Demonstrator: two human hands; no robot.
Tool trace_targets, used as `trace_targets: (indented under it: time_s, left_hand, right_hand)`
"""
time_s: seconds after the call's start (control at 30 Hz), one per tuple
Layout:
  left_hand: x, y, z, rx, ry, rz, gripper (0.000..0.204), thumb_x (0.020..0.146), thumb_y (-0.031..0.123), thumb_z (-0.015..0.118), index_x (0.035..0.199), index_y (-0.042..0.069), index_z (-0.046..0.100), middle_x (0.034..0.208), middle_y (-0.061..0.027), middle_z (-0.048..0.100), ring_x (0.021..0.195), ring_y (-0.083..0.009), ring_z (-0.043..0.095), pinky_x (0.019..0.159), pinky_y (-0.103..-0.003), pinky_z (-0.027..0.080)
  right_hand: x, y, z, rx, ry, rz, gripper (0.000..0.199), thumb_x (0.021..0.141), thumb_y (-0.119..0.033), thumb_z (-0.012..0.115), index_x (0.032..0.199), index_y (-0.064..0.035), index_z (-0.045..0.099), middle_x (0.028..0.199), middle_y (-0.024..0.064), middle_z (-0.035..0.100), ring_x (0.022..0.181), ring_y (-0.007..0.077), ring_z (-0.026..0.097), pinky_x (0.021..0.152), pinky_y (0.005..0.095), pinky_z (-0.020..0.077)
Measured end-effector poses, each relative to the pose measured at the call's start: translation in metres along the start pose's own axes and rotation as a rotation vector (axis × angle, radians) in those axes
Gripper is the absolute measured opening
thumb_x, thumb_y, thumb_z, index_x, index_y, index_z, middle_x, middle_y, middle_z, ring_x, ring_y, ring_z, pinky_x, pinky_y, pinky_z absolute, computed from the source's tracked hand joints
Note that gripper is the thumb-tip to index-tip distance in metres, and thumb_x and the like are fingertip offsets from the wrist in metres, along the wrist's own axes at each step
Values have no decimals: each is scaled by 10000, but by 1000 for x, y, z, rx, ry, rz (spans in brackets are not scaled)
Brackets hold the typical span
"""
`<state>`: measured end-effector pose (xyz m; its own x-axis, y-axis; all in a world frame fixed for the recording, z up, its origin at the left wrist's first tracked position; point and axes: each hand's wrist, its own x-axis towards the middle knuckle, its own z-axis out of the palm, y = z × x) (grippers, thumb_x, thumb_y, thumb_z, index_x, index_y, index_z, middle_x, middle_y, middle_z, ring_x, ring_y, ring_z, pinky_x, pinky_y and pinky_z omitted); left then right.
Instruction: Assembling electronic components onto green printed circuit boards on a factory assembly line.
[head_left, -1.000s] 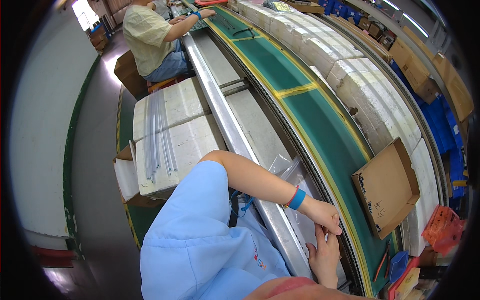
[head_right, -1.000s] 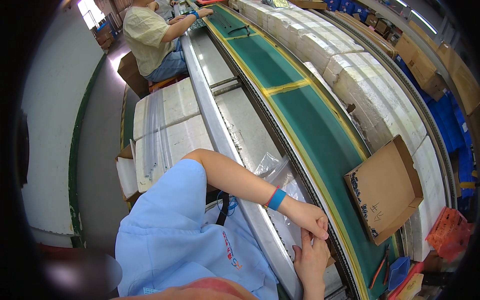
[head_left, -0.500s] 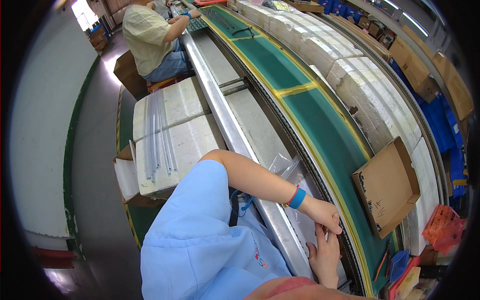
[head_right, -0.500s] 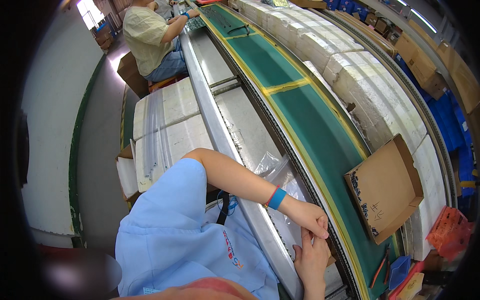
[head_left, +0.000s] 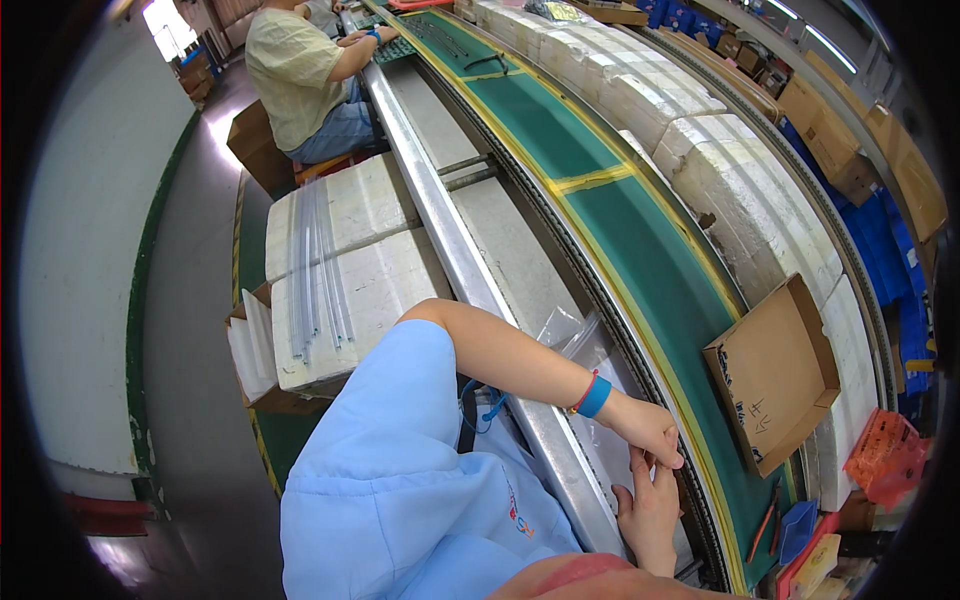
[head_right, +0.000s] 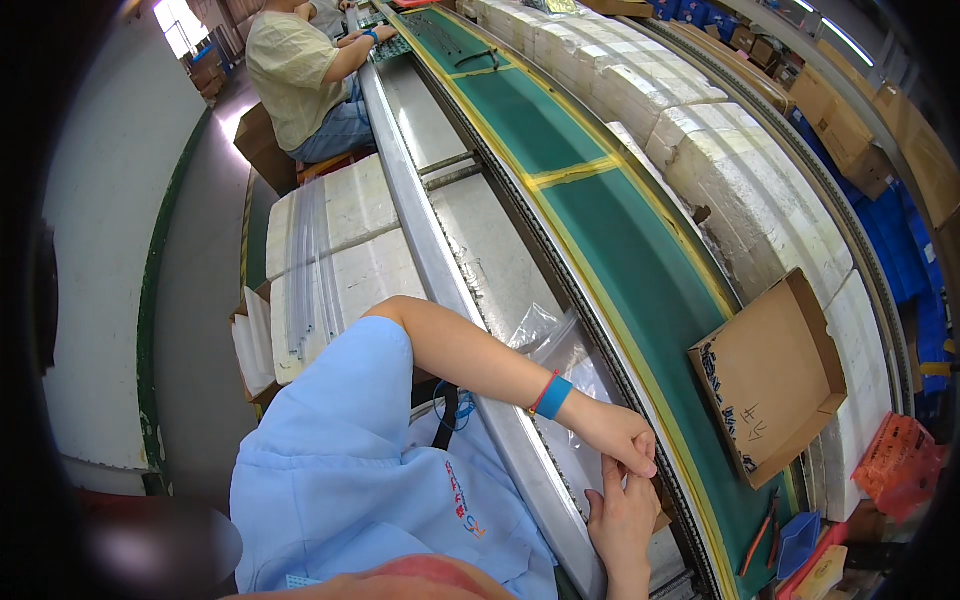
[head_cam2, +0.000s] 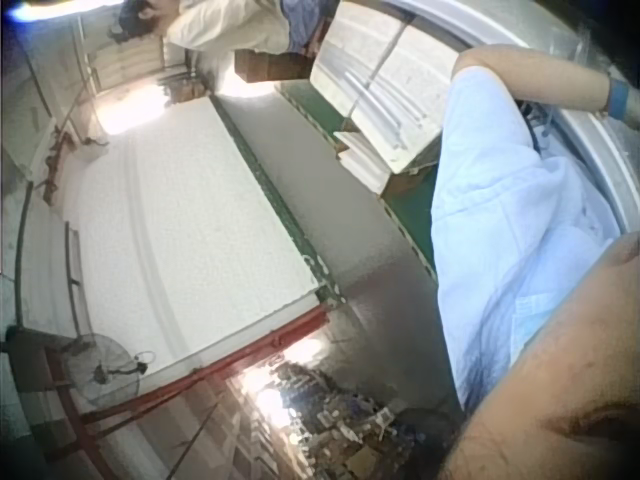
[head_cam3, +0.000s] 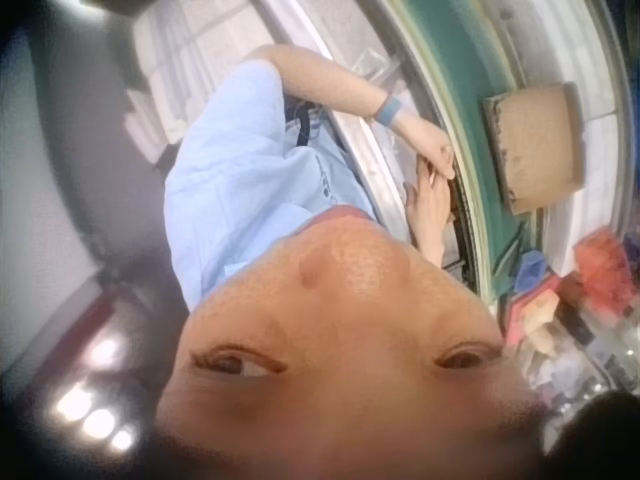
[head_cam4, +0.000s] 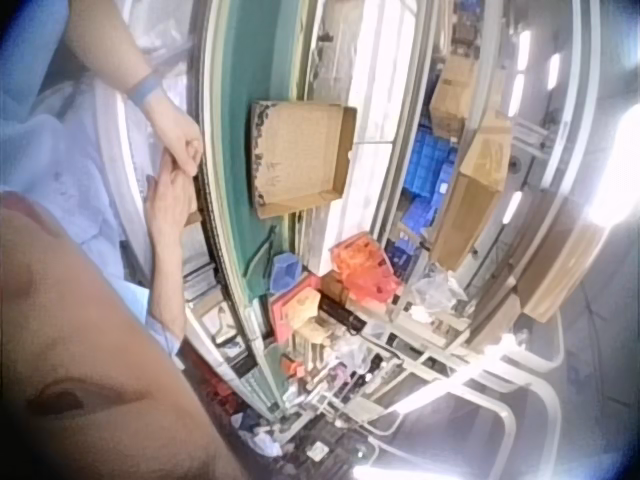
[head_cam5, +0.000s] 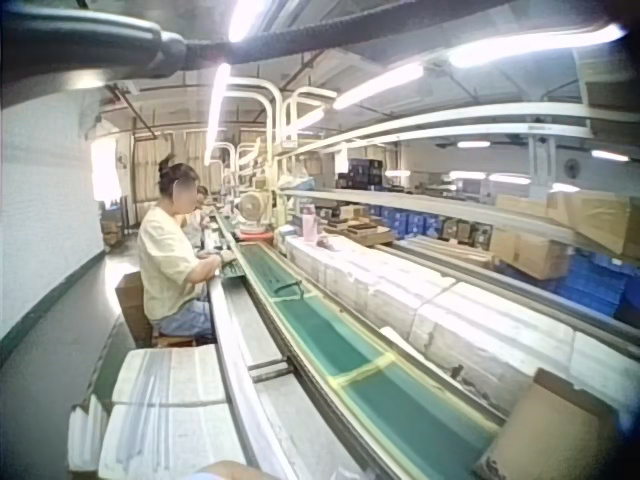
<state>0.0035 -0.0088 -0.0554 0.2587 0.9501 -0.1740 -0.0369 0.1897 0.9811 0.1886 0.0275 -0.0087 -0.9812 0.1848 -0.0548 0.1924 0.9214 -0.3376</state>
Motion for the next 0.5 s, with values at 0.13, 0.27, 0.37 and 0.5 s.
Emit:
trace_targets:
  time_s: [0.13, 0.27, 0.37, 0.5]
  left_hand:
    - [0, -1, 0, 7, -2, -6, 481, 867, 423, 666, 983, -43, 632, 862, -104, 683, 802, -166, 655, 697, -287, 533]
    - [-1, 0, 1, 8, 4, -6, 479, 868, 420, 665, 985, -44, 632, 863, -106, 683, 807, -166, 656, 700, -286, 533]
    - [0, -1, 0, 11, 5, 2, 468, 874, 414, 659, 980, -42, 635, 864, -107, 682, 808, -167, 655, 701, -288, 533]
    - [-3, 2, 0, 10, -8, 14, 454, 881, 408, 651, 971, -37, 641, 862, -107, 680, 806, -166, 652, 701, -289, 532]
  right_hand:
    - [1, -3, -2, -3, -5, 10, 741, 677, -46, 752, 1362, -67, 469, 1328, 269, 415, 1167, 429, 474, 927, 447, 423]
    - [0, -4, -3, 15, -33, 28, 740, 678, -46, 752, 1361, -66, 470, 1342, 275, 405, 1183, 432, 465, 935, 447, 420]
    - [0, -2, -1, 8, -9, 11, 738, 677, -41, 752, 1359, -64, 471, 1352, 277, 397, 1183, 432, 465, 933, 447, 421]
    - [0, -3, -2, 5, 1, 4, 741, 674, -32, 753, 1358, -64, 472, 1357, 276, 393, 1197, 433, 457, 936, 445, 420]
